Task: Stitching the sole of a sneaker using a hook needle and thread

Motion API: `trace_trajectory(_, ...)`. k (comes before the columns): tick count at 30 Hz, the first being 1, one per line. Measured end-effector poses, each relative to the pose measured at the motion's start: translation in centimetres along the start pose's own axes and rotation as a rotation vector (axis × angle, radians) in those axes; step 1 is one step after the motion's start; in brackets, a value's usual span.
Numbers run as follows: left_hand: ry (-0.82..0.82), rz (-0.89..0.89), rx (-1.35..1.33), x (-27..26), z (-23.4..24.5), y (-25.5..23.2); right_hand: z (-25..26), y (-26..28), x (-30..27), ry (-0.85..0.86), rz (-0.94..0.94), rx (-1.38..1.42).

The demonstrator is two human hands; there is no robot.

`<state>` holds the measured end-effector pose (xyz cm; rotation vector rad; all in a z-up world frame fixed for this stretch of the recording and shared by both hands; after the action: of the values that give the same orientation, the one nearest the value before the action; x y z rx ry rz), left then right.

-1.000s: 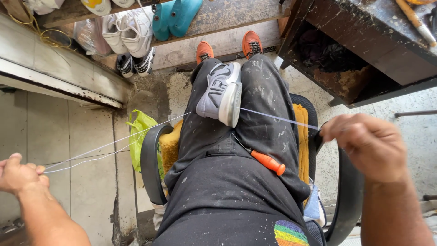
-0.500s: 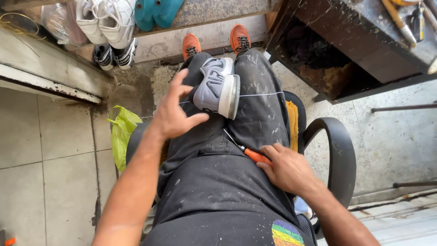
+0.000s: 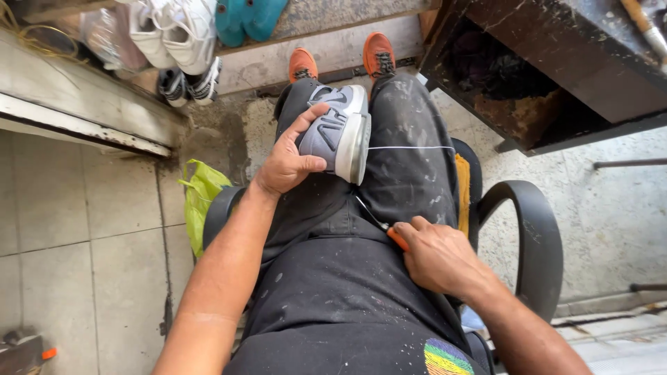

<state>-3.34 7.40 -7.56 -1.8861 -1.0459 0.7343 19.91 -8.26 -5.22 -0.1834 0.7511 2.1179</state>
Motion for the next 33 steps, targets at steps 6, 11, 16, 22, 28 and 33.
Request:
trace_trajectory(6,0.131,0.018,-0.311,-1.5,3.3,0.7,3.7,-2.2,-2.7,-0.236,-0.001,0.493)
trace_trajectory(11,0.175,0.037,-0.354,-2.0,2.9,0.1,7.6,0.0,-2.7,-0.611,0.277,0.791)
trace_trajectory(16,0.194,0.042,-0.379,-1.8,3.1,0.3,8.7,1.0,-1.1,-0.719,0.35,0.816)
trace_trajectory(22,0.201,0.046,-0.38,-1.8,3.1,0.5,8.1,0.9,-0.2,-0.727,0.341,0.878)
trace_trajectory(28,0.199,0.055,-0.381,-1.9,2.9,0.5,7.9,0.7,0.1,-0.714,0.316,0.906)
trace_trajectory(33,0.197,0.056,-0.382,-1.8,3.3,0.9,7.7,0.6,0.0,-0.703,0.284,0.901)
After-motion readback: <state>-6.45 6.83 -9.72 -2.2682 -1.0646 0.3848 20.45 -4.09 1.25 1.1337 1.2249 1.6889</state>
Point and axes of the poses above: each hand's wrist, its own x-axis towards the middle knuckle, its own z-axis out of the back of the hand, y = z × x, the point moved 9 cm from there along x, towards the middle knuckle, and after that the axes turned 15 degrees about z, right-handed, at the moved point
